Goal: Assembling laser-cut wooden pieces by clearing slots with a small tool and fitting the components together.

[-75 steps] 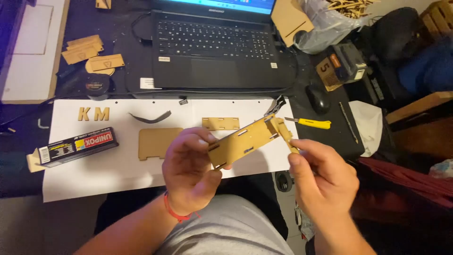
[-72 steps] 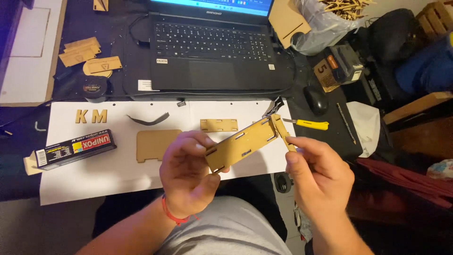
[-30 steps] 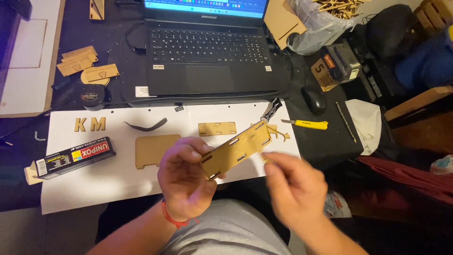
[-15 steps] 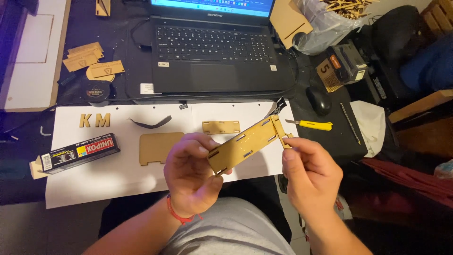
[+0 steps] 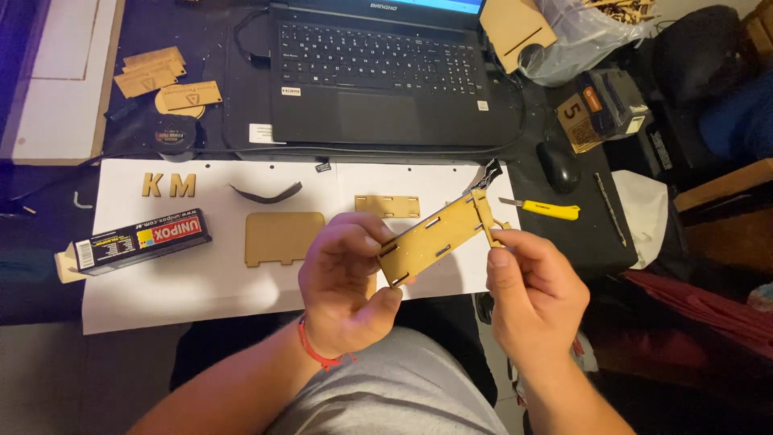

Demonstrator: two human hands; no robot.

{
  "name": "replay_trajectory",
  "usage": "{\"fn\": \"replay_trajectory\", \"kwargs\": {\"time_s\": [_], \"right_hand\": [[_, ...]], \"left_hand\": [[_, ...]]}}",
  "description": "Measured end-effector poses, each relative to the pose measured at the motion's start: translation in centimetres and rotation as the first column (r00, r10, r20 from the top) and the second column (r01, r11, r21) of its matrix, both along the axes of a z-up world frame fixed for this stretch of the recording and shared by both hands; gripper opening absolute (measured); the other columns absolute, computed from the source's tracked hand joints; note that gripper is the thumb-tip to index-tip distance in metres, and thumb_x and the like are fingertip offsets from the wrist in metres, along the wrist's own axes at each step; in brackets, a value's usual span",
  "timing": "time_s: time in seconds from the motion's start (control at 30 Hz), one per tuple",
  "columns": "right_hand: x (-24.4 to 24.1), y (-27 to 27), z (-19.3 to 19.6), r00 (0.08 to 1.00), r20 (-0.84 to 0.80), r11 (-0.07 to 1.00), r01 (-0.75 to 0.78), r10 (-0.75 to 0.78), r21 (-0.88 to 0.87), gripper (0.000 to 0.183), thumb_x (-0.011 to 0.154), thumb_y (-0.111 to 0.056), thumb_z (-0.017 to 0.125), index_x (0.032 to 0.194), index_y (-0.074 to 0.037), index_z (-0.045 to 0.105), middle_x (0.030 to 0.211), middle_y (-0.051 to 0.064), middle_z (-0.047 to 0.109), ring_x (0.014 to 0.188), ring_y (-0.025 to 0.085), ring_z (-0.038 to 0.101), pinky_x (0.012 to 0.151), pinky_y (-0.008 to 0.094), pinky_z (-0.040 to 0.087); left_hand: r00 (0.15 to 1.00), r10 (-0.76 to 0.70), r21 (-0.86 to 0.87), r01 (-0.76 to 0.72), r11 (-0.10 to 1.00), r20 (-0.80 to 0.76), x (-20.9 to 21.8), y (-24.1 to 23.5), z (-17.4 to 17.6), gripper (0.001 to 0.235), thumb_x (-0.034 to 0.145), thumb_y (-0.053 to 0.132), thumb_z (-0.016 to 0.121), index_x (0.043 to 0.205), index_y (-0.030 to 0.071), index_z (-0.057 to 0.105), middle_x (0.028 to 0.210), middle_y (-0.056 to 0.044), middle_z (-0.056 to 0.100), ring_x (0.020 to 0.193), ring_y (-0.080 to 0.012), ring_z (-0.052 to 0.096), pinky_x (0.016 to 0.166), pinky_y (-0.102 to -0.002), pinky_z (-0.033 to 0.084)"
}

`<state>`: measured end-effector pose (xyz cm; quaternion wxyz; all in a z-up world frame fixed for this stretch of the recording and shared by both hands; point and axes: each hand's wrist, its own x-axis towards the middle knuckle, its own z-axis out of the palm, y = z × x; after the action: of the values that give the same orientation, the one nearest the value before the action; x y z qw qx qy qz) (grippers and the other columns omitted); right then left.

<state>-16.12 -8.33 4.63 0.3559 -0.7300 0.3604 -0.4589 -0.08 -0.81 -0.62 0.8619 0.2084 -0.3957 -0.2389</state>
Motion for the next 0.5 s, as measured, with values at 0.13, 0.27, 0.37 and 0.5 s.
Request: {"fn": "replay_trajectory", "kwargs": {"time_s": [0.13, 0.27, 0.37, 0.5], "right_hand": [[0.0, 0.5, -0.2, 1.0, -0.009, 0.999, -0.006, 0.007, 0.034, 0.018, 0.097, -0.011, 0.062, 0.109, 0.001, 0.066, 0.071, 0.005, 0.059, 0.057, 0.008, 0.049, 0.054, 0.019, 0.042], [0.2, 1.0, -0.3, 0.998, -0.049, 0.999, -0.046, 0.047, 0.008, 0.018, 0.095, -0.01, 0.064, 0.109, 0.001, 0.068, 0.088, 0.007, 0.07, 0.073, 0.009, 0.059, 0.067, 0.02, 0.048], [0.2, 1.2, -0.5, 0.994, -0.089, 0.998, -0.06, 0.058, -0.011, 0.019, 0.094, -0.011, 0.065, 0.109, -0.001, 0.07, 0.09, 0.006, 0.072, 0.075, 0.009, 0.061, 0.069, 0.02, 0.049], [0.4, 1.5, -0.3, 0.985, -0.156, 0.996, -0.078, 0.071, -0.038, 0.018, 0.094, -0.011, 0.065, 0.108, -0.003, 0.072, 0.083, 0.001, 0.072, 0.066, 0.005, 0.055, 0.062, 0.018, 0.044]], "left_hand": [[1.0, -0.029, 0.009, 0.029, 1.0, -0.004, 0.0, -0.1, 0.0, 0.036, 0.087, 0.007, 0.074, 0.111, 0.004, 0.047, 0.113, -0.015, 0.048, 0.074, -0.0252, 0.062, 0.065, -0.031, 0.061], [1.0, -0.021, 0.033, 0.02, 0.999, 0.005, -0.1, -0.2, 0.2, 0.037, 0.087, 0.013, 0.075, 0.109, 0.004, 0.047, 0.111, -0.015, 0.048, 0.072, -0.0223, 0.061, 0.065, -0.028, 0.06], [1.0, -0.017, 0.04, 0.017, 0.999, 0.009, -0.3, -0.3, 0.1, 0.036, 0.088, 0.013, 0.074, 0.109, 0.004, 0.046, 0.111, -0.015, 0.048, 0.072, -0.0217, 0.061, 0.065, -0.027, 0.06], [1.0, -0.019, 0.074, 0.02, 0.997, -0.01, -0.6, -0.3, -0.3, 0.036, 0.085, 0.009, 0.074, 0.11, 0.005, 0.048, 0.113, -0.014, 0.049, 0.079, -0.0192, 0.06, 0.069, -0.027, 0.061]]}}
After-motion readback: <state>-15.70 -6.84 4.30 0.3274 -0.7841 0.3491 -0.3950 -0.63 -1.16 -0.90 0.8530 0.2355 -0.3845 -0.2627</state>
